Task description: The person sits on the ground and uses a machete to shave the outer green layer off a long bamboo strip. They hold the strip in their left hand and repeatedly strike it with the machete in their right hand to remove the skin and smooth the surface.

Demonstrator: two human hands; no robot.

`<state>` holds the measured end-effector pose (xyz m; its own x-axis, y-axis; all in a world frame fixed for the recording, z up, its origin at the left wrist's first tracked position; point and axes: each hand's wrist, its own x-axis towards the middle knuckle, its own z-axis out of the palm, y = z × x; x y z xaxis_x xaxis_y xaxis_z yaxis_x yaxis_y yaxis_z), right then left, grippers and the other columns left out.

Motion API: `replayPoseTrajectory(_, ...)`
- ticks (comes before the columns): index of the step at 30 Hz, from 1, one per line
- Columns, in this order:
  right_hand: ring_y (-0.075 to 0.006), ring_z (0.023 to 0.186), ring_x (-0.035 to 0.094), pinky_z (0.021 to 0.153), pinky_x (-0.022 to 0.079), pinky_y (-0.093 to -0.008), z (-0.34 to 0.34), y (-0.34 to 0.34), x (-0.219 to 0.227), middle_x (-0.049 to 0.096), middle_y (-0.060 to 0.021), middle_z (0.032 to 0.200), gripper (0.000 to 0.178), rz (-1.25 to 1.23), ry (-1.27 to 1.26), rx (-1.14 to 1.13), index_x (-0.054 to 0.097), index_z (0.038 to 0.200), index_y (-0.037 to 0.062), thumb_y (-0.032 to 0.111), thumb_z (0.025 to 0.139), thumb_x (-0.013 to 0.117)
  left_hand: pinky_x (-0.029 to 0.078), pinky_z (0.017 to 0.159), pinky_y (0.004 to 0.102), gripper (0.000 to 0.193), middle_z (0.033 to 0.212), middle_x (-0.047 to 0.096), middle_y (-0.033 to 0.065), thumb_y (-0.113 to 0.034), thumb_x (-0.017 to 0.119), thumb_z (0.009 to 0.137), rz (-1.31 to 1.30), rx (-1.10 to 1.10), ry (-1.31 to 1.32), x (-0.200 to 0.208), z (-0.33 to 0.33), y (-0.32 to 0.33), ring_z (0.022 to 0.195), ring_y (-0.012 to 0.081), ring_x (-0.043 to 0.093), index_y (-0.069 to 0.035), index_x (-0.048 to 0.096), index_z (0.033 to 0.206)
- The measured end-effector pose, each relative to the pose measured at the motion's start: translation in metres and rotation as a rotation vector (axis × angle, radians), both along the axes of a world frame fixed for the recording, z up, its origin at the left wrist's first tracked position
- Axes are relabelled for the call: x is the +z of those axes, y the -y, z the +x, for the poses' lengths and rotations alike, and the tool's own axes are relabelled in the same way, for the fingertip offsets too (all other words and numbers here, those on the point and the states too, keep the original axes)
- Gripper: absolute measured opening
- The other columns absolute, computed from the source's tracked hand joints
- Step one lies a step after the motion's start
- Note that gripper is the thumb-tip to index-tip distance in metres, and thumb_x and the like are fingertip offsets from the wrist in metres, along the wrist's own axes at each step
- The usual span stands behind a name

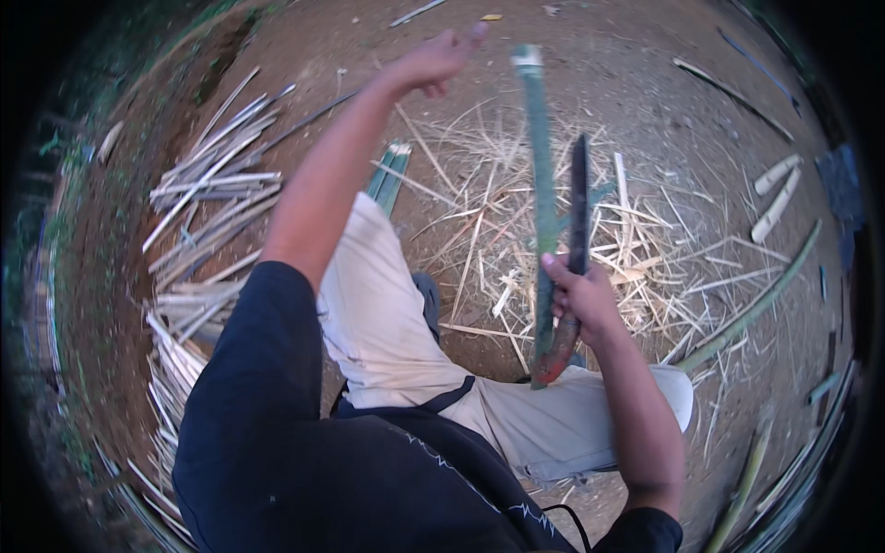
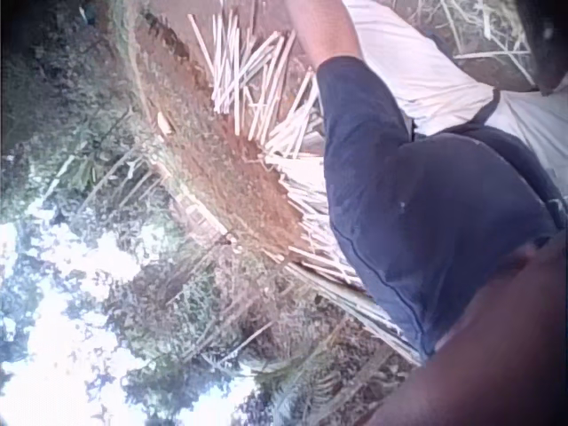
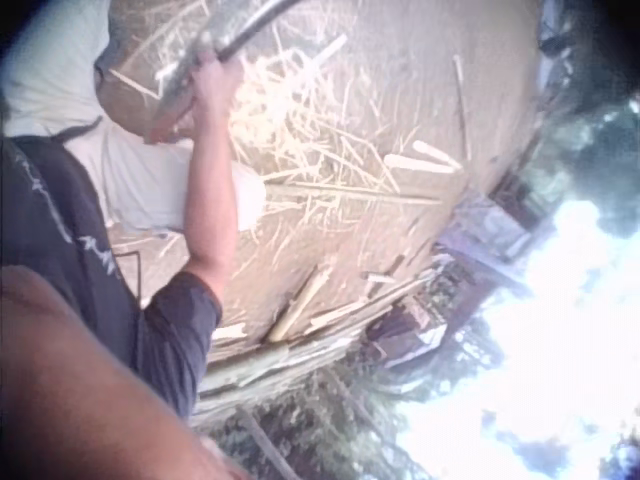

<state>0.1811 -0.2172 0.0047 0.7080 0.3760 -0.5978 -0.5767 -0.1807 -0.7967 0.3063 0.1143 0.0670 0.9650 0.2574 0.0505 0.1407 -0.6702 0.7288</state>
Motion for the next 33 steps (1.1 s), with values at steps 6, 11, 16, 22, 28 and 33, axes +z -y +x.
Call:
replayPoseTrajectory(6, -0.0017, 0.045, 0.033, 0.042, 0.034, -0.0196, 0.035, 0.045, -0.011, 0.032, 0.0083, 0.057, 0.015, 0.358, -0.129, -0.472, 0.051, 0.09, 0.0116, 0.023, 0.098, 0.055, 0.049, 0.079, 0.0414, 0.072, 0.088, 0.065, 0.0174, -0.065, 0.027, 0.097, -0.418, -0.303, -0.487, -0.075, -0.176, 0.126, 0.082, 0.0269, 0.064, 0.001, 0.057, 0.098)
replayPoseTrajectory(11, -0.0038, 0.047, 0.036, 0.047, 0.04, -0.0199, 0.047, 0.056, -0.02, 0.037, 0.0052, 0.06, 0.015, 0.515, -0.035, -0.685, 0.048, 0.092, 0.0098, 0.022, 0.1, 0.052, 0.053, 0.069, 0.0364, 0.066, 0.089, 0.065, 0.0123, -0.058, 0.024, 0.1, -1.362, -0.28, -0.563, -0.108, -0.271, 0.168, 0.075, 0.0229, 0.066, 0.001, 0.051, 0.108)
replayPoseTrajectory(16, -0.0045, 0.047, 0.036, 0.05, 0.04, -0.0202, 0.007, -0.002, -0.035, 0.038, 0.0054, 0.058, 0.015, 0.694, -0.111, -0.879, 0.05, 0.089, 0.0119, 0.023, 0.099, 0.052, 0.05, 0.085, 0.0372, 0.052, 0.107, 0.059, 0.0171, -0.045, 0.025, 0.103, -1.075, 0.183, 0.13, -0.103, -0.273, 0.162, 0.101, 0.0225, 0.062, 0.001, 0.046, 0.117)
replayPoseTrajectory(22, -0.0061, 0.051, 0.035, 0.052, 0.039, -0.0238, -0.056, -0.09, -0.099, 0.036, 0.0064, 0.064, 0.013, 0.822, -0.385, -1.096, 0.058, 0.102, 0.0171, 0.027, 0.1, 0.05, 0.043, 0.083, 0.0436, 0.051, 0.077, 0.056, 0.0119, -0.046, 0.025, 0.102, -1.388, 0.302, 0.776, -0.068, -0.238, 0.145, 0.078, 0.0233, 0.059, -0.003, 0.052, 0.106)
replayPoseTrajectory(28, -0.0059, 0.05, 0.033, 0.048, 0.036, -0.0241, -0.09, -0.117, -0.117, 0.029, 0.0059, 0.062, 0.038, 0.735, -0.575, -0.859, 0.057, 0.102, 0.0058, 0.043, 0.093, 0.061, 0.035, 0.043, 0.0288, 0.055, 0.04, 0.037, 0.0015, -0.046, 0.021, 0.103, -1.374, -0.077, 0.632, -0.06, -0.215, 0.107, 0.034, 0.0144, 0.033, -0.004, 0.055, 0.089)
replayPoseTrajectory(33, -0.0071, 0.05, 0.037, 0.045, 0.036, -0.0253, -0.115, -0.09, -0.124, 0.033, 0.0041, 0.065, 0.029, 0.631, -0.567, -0.795, 0.058, 0.099, 0.0022, 0.03, 0.092, 0.064, 0.034, 0.036, 0.0262, 0.058, 0.041, 0.042, 0.006, -0.041, 0.021, 0.105, -1.215, -0.608, 0.467, -0.06, -0.183, 0.094, 0.032, 0.0146, 0.041, 0.004, 0.054, 0.091)
